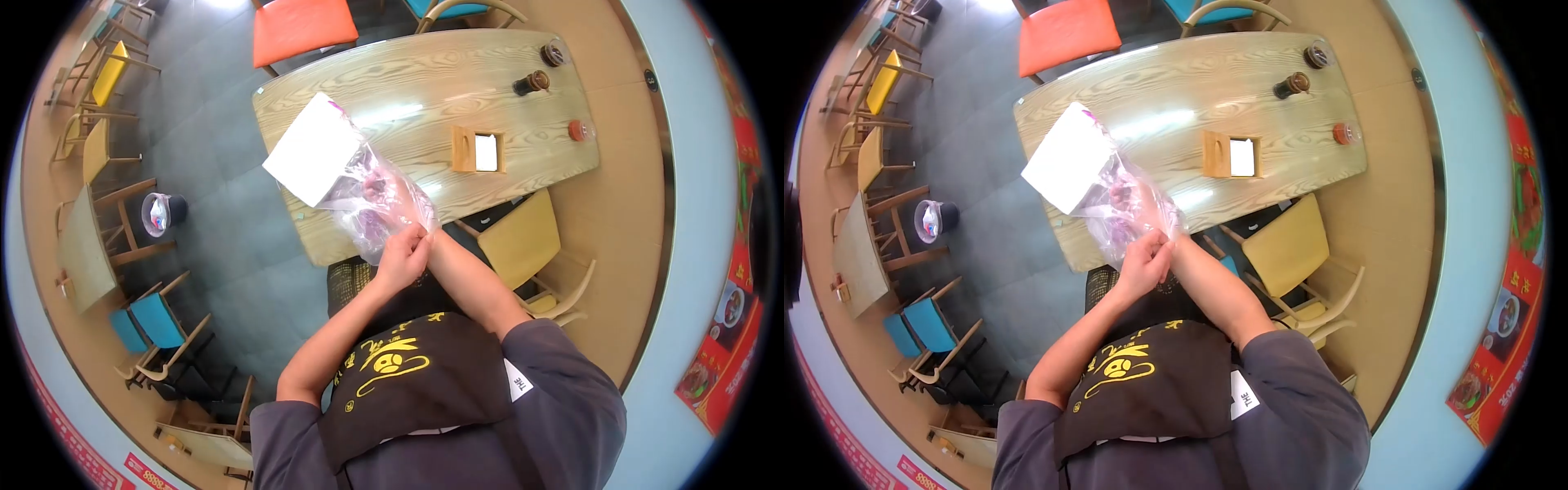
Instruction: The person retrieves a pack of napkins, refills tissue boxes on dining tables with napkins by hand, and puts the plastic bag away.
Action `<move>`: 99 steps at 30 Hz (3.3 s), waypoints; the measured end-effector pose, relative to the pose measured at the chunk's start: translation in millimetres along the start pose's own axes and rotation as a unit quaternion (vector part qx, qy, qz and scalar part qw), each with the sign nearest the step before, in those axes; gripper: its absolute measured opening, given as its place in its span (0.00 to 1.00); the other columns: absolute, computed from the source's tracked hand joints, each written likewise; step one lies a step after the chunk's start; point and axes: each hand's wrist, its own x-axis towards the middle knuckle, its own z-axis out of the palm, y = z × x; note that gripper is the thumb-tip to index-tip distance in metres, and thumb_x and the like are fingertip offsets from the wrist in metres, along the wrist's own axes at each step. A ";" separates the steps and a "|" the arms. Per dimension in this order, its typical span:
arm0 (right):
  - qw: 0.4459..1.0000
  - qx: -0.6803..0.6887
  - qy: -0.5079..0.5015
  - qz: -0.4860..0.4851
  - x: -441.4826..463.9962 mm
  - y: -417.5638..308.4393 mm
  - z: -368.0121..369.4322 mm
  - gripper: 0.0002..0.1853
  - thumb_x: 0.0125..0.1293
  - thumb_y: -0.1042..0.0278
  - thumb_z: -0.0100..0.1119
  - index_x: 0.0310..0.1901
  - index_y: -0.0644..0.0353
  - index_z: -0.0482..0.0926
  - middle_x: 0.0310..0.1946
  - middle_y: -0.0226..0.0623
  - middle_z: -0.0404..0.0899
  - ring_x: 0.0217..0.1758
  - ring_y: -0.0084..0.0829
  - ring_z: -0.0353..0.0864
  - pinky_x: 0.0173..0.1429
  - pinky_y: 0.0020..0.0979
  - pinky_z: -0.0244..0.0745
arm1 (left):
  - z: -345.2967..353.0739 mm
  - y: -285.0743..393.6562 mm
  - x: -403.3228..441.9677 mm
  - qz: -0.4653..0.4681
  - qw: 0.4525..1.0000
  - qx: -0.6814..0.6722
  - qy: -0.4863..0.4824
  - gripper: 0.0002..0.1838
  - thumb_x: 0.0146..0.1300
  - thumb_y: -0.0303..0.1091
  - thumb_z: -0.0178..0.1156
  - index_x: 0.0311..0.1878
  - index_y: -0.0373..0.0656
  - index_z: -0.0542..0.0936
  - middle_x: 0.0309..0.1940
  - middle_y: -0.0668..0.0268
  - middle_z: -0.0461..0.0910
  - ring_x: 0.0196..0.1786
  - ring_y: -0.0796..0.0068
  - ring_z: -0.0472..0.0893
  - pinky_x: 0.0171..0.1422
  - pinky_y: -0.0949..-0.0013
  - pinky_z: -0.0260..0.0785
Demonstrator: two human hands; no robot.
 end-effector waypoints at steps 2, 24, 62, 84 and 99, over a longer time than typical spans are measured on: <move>0.982 0.182 0.030 0.052 1.1 -11.6 12.1 0.15 0.74 0.66 0.50 0.57 0.62 0.73 0.49 0.38 0.77 0.53 0.31 0.78 0.57 0.28 0.74 | -6.9 13.3 -1.6 -0.064 0.992 -0.107 -0.004 0.08 0.67 0.28 0.57 0.32 0.35 0.74 0.14 0.63 0.74 0.15 0.79 0.73 0.19 0.71 0.63; 0.932 -0.335 0.055 -0.130 137.7 44.0 -28.4 0.25 0.63 0.57 0.63 0.59 0.60 0.77 0.46 0.47 0.83 0.48 0.39 0.83 0.52 0.36 0.76 | -131.4 -64.6 8.8 0.003 0.935 -0.046 0.353 0.05 0.72 0.28 0.53 0.41 0.36 0.75 0.24 0.69 0.75 0.26 0.83 0.75 0.30 0.78 0.67; 0.833 -0.505 0.179 -0.141 77.9 60.6 -40.5 0.16 0.68 0.65 0.48 0.51 0.64 0.77 0.51 0.53 0.77 0.55 0.52 0.76 0.57 0.46 0.72 | -160.8 -109.8 150.7 0.243 0.763 0.598 0.032 0.17 0.62 0.35 0.56 0.53 0.40 0.76 0.58 0.61 0.74 0.74 0.62 0.62 0.80 0.48 0.45; 0.819 -0.536 0.195 0.060 -220.0 -116.8 -27.5 0.14 0.69 0.65 0.55 0.51 0.64 0.74 0.39 0.59 0.80 0.42 0.56 0.81 0.45 0.45 0.75 | -159.9 -106.1 146.9 0.265 0.785 0.560 0.007 0.29 0.52 0.34 0.59 0.59 0.32 0.73 0.63 0.50 0.70 0.75 0.51 0.59 0.80 0.43 0.41; 0.722 -0.544 0.411 -0.116 -192.9 -213.9 -236.7 0.12 0.64 0.63 0.59 0.44 0.59 0.81 0.27 0.49 0.82 0.30 0.48 0.83 0.34 0.41 0.76 | 181.3 -16.3 250.1 -0.085 0.894 0.439 0.031 0.11 0.63 0.28 0.53 0.47 0.36 0.74 0.39 0.42 0.82 0.40 0.41 0.83 0.46 0.50 0.76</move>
